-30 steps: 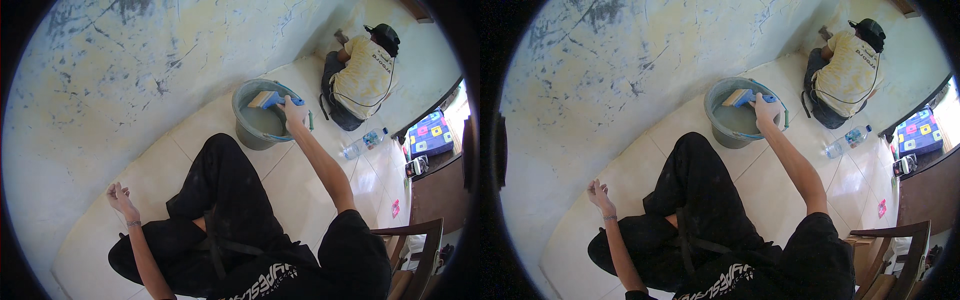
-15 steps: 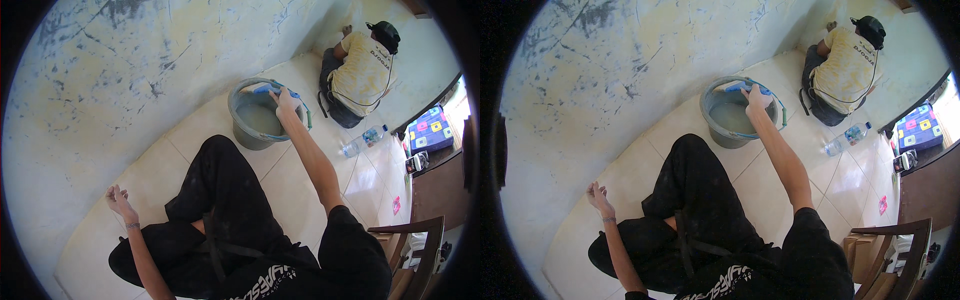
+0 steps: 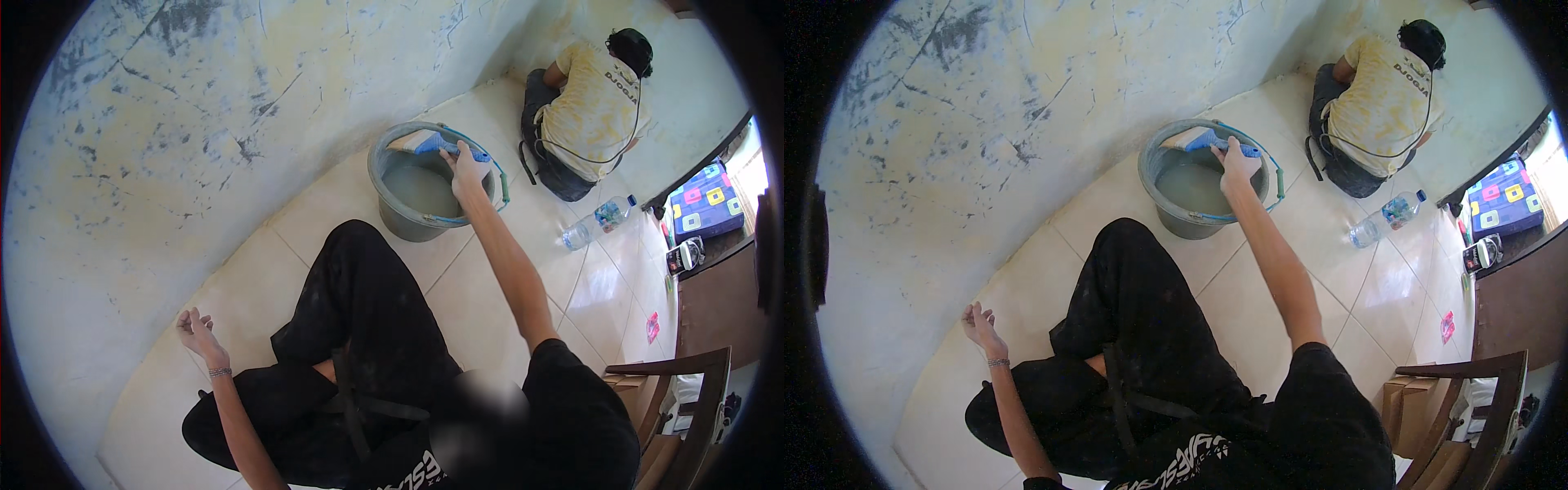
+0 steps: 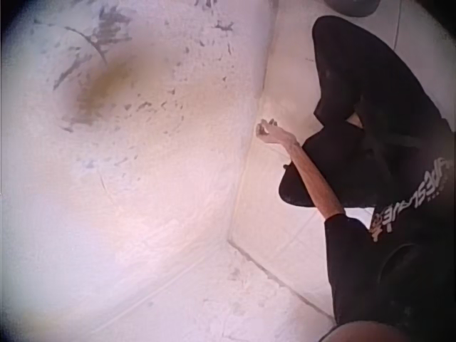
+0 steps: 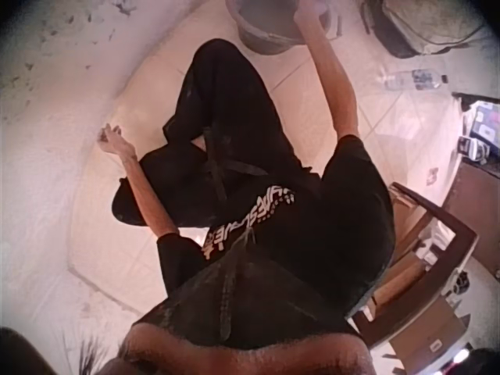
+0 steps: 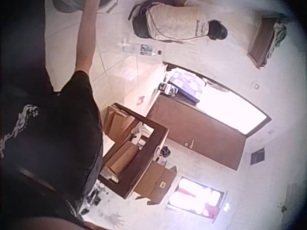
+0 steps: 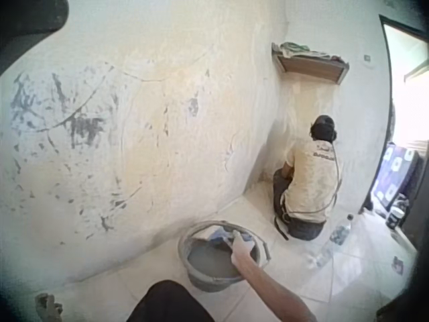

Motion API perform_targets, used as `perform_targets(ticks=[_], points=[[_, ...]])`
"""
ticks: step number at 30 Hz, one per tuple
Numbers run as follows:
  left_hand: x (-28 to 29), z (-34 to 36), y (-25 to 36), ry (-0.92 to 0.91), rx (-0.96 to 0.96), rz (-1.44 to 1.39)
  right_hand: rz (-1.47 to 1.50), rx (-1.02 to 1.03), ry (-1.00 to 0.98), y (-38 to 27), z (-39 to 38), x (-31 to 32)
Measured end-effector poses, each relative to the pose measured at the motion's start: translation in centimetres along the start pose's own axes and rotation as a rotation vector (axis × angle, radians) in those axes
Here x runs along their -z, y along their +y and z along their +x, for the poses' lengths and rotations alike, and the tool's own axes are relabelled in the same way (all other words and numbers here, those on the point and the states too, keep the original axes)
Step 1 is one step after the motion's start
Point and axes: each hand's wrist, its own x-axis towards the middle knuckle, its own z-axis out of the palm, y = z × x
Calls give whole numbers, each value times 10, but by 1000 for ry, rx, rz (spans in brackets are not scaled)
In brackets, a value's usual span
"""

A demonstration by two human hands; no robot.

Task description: The person dips a brush into a bucket and applies liquid to a wall. They also pick up and handle a stack of thin rectangular pieces by hand.

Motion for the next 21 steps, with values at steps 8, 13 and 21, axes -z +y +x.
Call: perform_targets(ticks=[8, 13, 21], points=[[8, 2, 8, 31, -13, -10, -539, 225, -488, -68, -39, 14], [7, 3, 4, 13, -4, -14, -1035, 662, -829, -89, -57, 10], [4, -2, 7, 14, 12, -23, -1230, 973, -977, -74, -60, -18]])
